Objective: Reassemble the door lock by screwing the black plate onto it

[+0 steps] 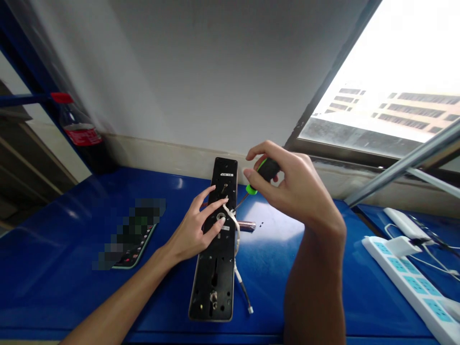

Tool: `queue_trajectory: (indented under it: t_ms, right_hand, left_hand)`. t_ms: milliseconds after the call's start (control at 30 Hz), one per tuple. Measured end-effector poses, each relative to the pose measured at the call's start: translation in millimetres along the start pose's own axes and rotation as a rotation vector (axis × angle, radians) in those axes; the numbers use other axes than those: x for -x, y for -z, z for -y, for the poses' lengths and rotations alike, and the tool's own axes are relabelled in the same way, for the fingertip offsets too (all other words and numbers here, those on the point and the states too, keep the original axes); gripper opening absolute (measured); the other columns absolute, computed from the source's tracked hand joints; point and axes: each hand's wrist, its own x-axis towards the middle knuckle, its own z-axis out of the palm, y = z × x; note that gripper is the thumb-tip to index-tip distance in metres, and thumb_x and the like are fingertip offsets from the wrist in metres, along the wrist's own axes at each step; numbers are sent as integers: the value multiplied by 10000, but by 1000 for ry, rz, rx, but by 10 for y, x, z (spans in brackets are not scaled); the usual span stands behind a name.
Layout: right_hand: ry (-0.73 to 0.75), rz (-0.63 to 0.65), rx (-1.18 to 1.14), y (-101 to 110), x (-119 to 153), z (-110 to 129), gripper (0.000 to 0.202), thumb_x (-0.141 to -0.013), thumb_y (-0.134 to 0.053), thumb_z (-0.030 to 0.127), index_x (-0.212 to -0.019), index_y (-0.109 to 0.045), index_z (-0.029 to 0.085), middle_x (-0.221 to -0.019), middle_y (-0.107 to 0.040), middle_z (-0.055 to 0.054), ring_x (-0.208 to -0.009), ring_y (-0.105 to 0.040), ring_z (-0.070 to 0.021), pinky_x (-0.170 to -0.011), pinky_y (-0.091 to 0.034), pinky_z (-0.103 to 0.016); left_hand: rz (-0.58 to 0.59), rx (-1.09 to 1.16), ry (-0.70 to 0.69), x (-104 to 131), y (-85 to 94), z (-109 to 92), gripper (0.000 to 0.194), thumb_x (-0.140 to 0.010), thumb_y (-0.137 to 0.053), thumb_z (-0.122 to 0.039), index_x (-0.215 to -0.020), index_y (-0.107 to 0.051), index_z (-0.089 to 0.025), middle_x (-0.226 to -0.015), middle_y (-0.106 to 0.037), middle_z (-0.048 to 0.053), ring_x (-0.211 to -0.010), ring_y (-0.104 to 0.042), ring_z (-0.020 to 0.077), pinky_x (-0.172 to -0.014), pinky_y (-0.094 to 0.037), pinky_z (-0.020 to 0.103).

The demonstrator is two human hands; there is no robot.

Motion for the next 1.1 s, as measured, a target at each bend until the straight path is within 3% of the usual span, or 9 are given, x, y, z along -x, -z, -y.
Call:
queue_trajectory:
  t_ms: [133, 267, 400, 467, 567, 700, 900, 1000, 1100]
  right_hand:
    - [-9, -20, 7, -10, 2, -18, 127, -922, -564, 273, -983, -654, 206, -687, -630, 19, -556, -515, -97, -567, -398, -265]
    - [18, 6, -66, 9, 19, -33, 366, -781, -582, 116, -1133, -595, 215, -796, -655, 20, -635, -566, -110, -626, -443, -268]
    - [-8, -23, -26, -3, 14, -36, 97, -853, -596, 216, -940, -637, 207, -760, -660, 5, -633, -571, -115, -619, -439, -279]
    - [-31, -51, 2, -8, 8, -39, 113, -901, -593, 288, -861, -652, 200, -729, -663, -1, -621, -578, -114, -607, -429, -279]
    - [-25, -20, -35, 12, 14, -41, 138, -905, -562, 234, -984, -671, 202, -744, -666, 7, -616, -583, -107, -587, -424, -262]
    - [19, 20, -48, 43, 30, -29, 324, -792, -583, 127, -1103, -640, 201, -831, -668, 2, -702, -601, -124, -632, -448, -263]
    - [-41, -60, -3, -11, 11, -49, 155, -895, -624, 335, -946, -675, 199, -707, -661, 10, -568, -539, -99, -576, -412, -267]
    - [-15, -29, -41, 0, 17, -64, 157, -901, -577, 237, -1012, -681, 201, -731, -663, 13, -588, -555, -96, -589, -418, -258]
    - [38, 2, -60, 24, 25, -55, 321, -805, -587, 130, -1109, -654, 207, -800, -674, 17, -649, -570, -103, -627, -431, -256]
  left_hand:
    - [7, -3, 0, -9, 5, -2, 443, -986, -533, -339, -1425, -547, -276, -1633, -249, 83, -1445, -398, 339, -1185, -392, 539]
    - [-1, -8, -13, -13, -3, 14, 446, -981, -540, -336, -1423, -547, -275, -1632, -255, 83, -1441, -402, 342, -1187, -385, 550]
    - [4, -6, -8, -6, -4, 12, 443, -984, -536, -346, -1423, -544, -287, -1631, -258, 78, -1445, -396, 338, -1180, -395, 553]
    - [6, -6, -8, -6, -2, 6, 442, -986, -530, -346, -1424, -543, -285, -1630, -257, 76, -1447, -395, 331, -1186, -389, 547]
    - [1, -6, -8, -12, -3, 5, 445, -986, -529, -347, -1425, -541, -280, -1629, -258, 80, -1443, -401, 333, -1184, -391, 550]
    - [6, -7, -5, -22, -5, 12, 445, -986, -534, -353, -1426, -541, -284, -1630, -256, 84, -1439, -405, 345, -1177, -395, 565]
    - [-1, -16, -8, -15, 3, 10, 441, -985, -538, -350, -1420, -550, -280, -1628, -264, 85, -1433, -417, 340, -1191, -377, 561]
    - [3, -18, -4, -14, 1, 12, 442, -986, -535, -354, -1423, -545, -283, -1631, -258, 80, -1446, -400, 333, -1195, -371, 556]
    - [8, -21, 0, -14, -3, 14, 441, -988, -532, -350, -1424, -545, -284, -1633, -252, 73, -1456, -387, 323, -1208, -357, 539]
